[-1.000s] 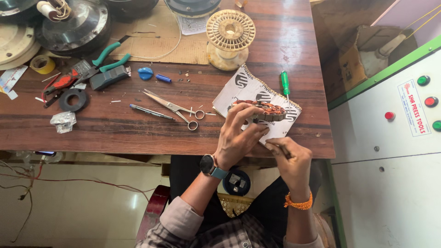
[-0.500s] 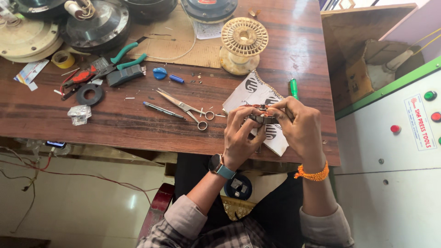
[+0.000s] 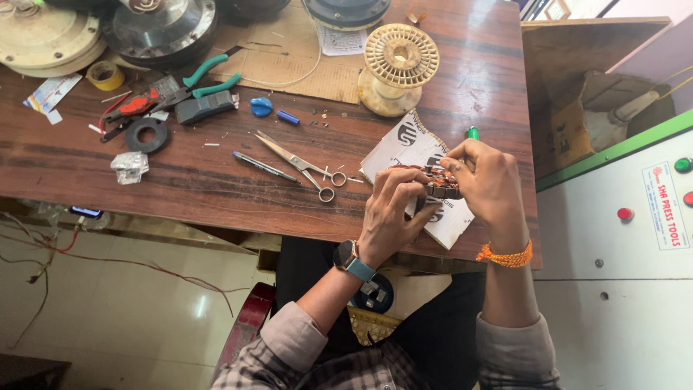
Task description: The person sits at a workbench and works on a fan motor stator, using their fingers to press and arrange copper windings around the coil slots while turning the stator to reach different sides. They hold the stator over a printed paper on the bench and continue adjusting the windings throughout the clip.
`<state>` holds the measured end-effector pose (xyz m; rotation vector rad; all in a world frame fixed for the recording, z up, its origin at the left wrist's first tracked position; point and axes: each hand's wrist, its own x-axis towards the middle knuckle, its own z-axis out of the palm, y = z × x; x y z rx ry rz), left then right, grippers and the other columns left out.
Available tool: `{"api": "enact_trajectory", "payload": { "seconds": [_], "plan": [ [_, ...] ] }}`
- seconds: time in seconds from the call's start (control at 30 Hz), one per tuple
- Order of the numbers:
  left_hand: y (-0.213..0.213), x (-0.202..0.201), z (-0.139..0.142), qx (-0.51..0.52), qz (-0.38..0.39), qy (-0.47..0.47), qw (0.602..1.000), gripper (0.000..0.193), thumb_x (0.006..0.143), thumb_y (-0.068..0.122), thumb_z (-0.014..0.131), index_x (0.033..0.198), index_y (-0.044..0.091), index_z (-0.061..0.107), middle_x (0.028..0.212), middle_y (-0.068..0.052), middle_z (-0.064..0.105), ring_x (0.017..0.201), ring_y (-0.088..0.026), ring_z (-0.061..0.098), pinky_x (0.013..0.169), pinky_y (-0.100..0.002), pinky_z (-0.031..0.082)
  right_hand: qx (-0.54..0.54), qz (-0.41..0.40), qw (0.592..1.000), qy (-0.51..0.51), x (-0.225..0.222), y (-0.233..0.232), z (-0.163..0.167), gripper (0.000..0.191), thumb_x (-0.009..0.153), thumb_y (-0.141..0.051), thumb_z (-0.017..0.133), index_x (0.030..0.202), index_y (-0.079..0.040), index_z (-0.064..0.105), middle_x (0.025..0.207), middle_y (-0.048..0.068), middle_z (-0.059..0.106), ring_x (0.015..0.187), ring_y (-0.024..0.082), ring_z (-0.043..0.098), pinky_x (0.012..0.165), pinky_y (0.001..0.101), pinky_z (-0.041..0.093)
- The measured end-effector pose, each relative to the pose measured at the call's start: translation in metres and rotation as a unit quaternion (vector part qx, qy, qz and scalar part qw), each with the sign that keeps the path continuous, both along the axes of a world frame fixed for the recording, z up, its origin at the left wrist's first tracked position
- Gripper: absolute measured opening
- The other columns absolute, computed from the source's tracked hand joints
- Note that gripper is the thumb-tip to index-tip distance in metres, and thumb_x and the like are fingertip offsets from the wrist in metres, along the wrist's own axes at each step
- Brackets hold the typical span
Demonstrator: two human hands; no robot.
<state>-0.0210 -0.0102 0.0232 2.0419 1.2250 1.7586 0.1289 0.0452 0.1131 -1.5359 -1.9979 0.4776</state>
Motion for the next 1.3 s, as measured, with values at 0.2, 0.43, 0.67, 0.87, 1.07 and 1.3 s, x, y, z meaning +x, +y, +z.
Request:
{"api": "enact_trajectory", "payload": {
  "seconds": [0.2,0.43,0.67,0.87,1.07,1.3],
  "plan": [
    [-0.001,-0.002,0.011,-0.082,0.024,0.056,0.995,0.052,0.077,0.021,0.086,0.126,0.027,0.069,0.114,0.002,0.055,0.107,-0.024,0.051,0.080,-0.033,0.058,0.062,-0.054,0.994,0.067,0.018,-0.031,-0.016,0.013,0.091,-0.012,0.079,0.100,-0.003,0.075,0.058,0.005,0.044,0.053,0.008,0.037,0.048,0.0284,0.031],
    [-0.003,0.007,0.011,-0.084,0.043,0.057,0.994,0.046,0.081,0.015,0.083,0.123,0.028,0.068,0.117,0.002,0.055,0.112,-0.025,0.049,0.080,-0.033,0.057,0.133,0.051,0.980,0.139,0.029,-0.067,-0.054,0.010,0.094,-0.006,0.076,0.101,-0.002,0.070,0.079,0.004,0.068,0.065,0.005,0.058,0.059,0.0249,0.047],
    [-0.005,0.008,-0.006,0.016,0.034,0.096,0.995,0.048,0.084,0.009,0.081,0.127,0.027,0.067,0.129,-0.002,0.050,0.130,-0.028,0.047,0.104,-0.041,0.056,0.115,0.008,0.980,0.160,0.020,-0.076,-0.105,0.007,0.091,-0.003,0.075,0.098,0.000,0.073,0.065,0.005,0.059,0.054,0.007,0.050,0.051,0.0272,0.039],
    [-0.005,0.001,-0.019,0.058,-0.021,0.161,0.985,0.044,0.083,0.011,0.084,0.121,0.028,0.068,0.146,0.001,0.048,0.142,-0.026,0.046,0.116,-0.041,0.056,0.085,-0.019,0.976,0.200,0.025,-0.095,-0.105,0.009,0.090,-0.002,0.075,0.099,0.001,0.073,0.062,0.001,0.053,0.056,0.005,0.042,0.051,0.0267,0.036],
    [-0.005,0.002,-0.015,0.061,-0.012,0.150,0.987,0.038,0.079,0.018,0.086,0.114,0.023,0.074,0.142,-0.001,0.049,0.137,-0.028,0.047,0.111,-0.043,0.056,0.061,0.006,0.975,0.215,0.025,-0.103,-0.080,0.009,0.090,-0.003,0.074,0.099,0.000,0.074,0.076,-0.002,0.069,0.062,0.000,0.055,0.054,0.0212,0.044],
    [-0.001,0.003,-0.010,0.059,-0.041,0.077,0.994,0.024,0.081,0.019,0.086,0.101,0.016,0.074,0.136,-0.003,0.056,0.134,-0.029,0.051,0.108,-0.040,0.057,0.039,-0.001,0.976,0.216,0.014,-0.103,-0.071,0.009,0.090,-0.006,0.075,0.097,0.000,0.074,0.071,0.000,0.067,0.059,0.002,0.049,0.052,0.0226,0.041]
  ]
}}
